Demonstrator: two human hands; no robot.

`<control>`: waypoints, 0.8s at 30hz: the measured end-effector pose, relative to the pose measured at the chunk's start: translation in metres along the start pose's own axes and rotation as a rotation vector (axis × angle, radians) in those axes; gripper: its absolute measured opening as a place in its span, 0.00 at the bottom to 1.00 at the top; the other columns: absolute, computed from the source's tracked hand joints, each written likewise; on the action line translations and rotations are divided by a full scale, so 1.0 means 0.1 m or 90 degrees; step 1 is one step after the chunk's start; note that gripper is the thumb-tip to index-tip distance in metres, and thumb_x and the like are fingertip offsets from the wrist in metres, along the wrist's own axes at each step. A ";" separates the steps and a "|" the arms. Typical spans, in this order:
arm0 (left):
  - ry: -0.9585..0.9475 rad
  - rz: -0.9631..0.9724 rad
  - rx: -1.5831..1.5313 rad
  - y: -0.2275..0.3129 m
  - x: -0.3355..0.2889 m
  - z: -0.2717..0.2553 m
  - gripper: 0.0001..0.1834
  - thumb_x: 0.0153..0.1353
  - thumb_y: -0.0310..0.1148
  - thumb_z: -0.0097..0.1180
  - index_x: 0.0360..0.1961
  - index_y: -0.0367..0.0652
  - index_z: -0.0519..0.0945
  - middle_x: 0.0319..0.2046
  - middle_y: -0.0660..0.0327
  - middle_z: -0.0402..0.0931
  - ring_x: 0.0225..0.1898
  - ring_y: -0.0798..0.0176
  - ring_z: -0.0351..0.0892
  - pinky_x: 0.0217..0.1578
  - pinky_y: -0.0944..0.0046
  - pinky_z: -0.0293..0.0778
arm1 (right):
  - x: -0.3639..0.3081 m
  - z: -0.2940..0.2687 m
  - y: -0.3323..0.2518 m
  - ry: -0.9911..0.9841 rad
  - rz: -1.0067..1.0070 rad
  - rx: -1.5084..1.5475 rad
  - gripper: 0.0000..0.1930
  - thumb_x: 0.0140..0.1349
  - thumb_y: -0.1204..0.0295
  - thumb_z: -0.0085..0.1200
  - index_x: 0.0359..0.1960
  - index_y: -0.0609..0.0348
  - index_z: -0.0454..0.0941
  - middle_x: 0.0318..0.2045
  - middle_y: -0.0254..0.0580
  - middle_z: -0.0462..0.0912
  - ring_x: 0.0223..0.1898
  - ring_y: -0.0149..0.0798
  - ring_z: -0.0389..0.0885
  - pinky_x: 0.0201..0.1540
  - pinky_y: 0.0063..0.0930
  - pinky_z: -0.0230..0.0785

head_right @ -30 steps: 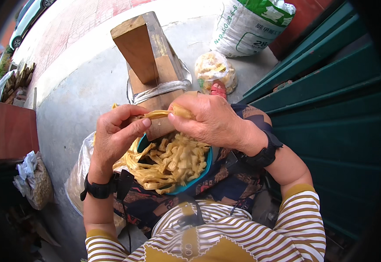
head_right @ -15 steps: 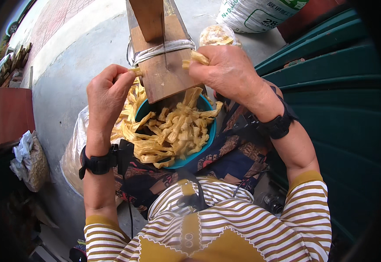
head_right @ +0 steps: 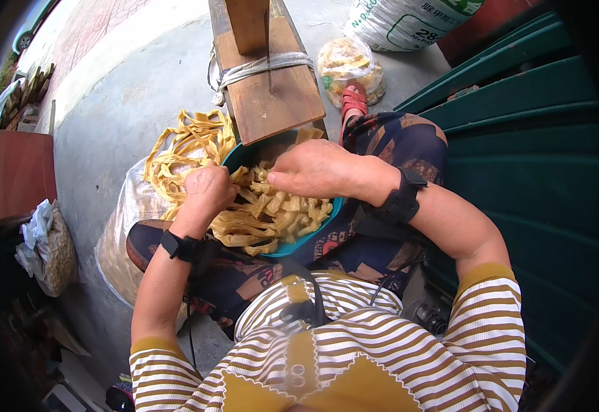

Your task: The person knots long strips of dried bean curd by hand and places the finished knots into a blue bowl.

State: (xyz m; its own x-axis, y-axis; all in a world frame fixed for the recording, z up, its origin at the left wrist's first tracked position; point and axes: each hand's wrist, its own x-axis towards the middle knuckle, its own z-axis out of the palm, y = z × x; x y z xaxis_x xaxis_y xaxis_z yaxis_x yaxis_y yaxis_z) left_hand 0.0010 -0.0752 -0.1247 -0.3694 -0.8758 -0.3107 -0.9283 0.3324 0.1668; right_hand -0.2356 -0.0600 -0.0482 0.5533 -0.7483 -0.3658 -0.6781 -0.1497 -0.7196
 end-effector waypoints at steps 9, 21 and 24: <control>0.023 0.128 -0.335 -0.33 -0.44 -0.34 0.10 0.46 0.31 0.66 0.27 0.37 0.80 0.25 0.57 0.73 0.32 0.54 0.74 0.35 0.60 0.70 | 0.20 0.26 -0.13 0.116 -0.199 -0.005 0.24 0.57 0.65 0.51 0.57 0.56 0.67 0.45 0.53 0.77 0.45 0.55 0.76 0.48 0.43 0.69; 0.086 0.143 -0.863 -0.27 -1.08 -1.47 0.13 0.53 0.29 0.62 0.37 0.31 0.81 0.33 0.59 0.80 0.37 0.66 0.77 0.39 0.70 0.70 | 0.34 0.25 -0.51 0.063 -0.227 0.086 0.13 0.61 0.63 0.55 0.39 0.60 0.77 0.26 0.47 0.78 0.30 0.40 0.78 0.36 0.29 0.69; 0.203 0.256 -0.899 -0.24 -1.16 -1.60 0.16 0.60 0.37 0.56 0.35 0.30 0.79 0.29 0.54 0.77 0.30 0.62 0.77 0.38 0.64 0.74 | 0.20 0.12 -0.65 -0.001 -0.201 0.282 0.11 0.65 0.66 0.52 0.40 0.61 0.76 0.25 0.40 0.77 0.31 0.33 0.77 0.36 0.26 0.68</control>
State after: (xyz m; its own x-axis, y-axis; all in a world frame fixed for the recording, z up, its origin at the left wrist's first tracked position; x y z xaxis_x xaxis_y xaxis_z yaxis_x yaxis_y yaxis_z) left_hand 0.0730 -0.0377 0.0566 -0.3847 -0.9101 0.1540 0.1031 0.1234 0.9870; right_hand -0.1749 -0.0575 -0.0160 0.6981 -0.7101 -0.0919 -0.2105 -0.0809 -0.9742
